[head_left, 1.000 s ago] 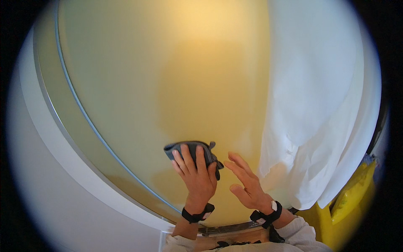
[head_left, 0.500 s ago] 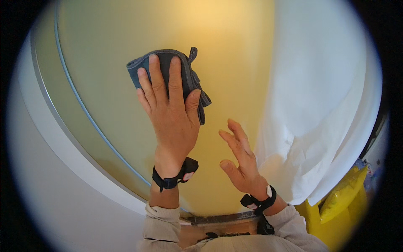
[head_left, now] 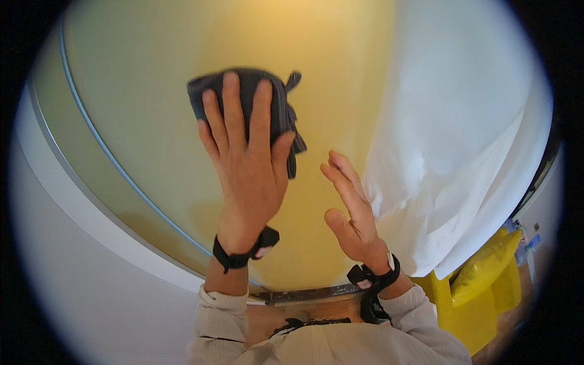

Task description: The person wipes a yellow leather armchair with a dark cloth, cleaning the seat, backrest, and armrests. The person moves around the chair to reach different surfaces, maintaining continuous contact with the cloth.

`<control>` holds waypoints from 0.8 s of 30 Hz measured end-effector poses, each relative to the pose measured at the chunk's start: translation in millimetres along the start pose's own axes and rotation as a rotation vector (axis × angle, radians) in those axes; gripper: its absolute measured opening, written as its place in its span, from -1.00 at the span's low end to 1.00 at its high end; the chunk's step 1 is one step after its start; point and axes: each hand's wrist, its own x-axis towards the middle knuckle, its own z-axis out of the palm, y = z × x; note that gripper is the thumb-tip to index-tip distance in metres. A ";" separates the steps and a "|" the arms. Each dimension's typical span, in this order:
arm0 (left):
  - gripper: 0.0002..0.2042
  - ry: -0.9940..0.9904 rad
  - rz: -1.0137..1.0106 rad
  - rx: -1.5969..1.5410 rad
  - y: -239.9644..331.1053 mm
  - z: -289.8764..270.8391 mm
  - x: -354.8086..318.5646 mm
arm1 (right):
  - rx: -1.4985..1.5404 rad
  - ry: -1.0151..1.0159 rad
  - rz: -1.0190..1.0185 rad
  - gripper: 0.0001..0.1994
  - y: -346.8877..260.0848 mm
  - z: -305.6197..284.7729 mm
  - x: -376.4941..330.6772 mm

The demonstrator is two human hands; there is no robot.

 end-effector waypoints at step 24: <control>-0.40 -0.143 -0.180 -0.084 35.7 80.8 -187.2 | 0.001 0.013 0.069 -0.31 14.5 0.1 -14.6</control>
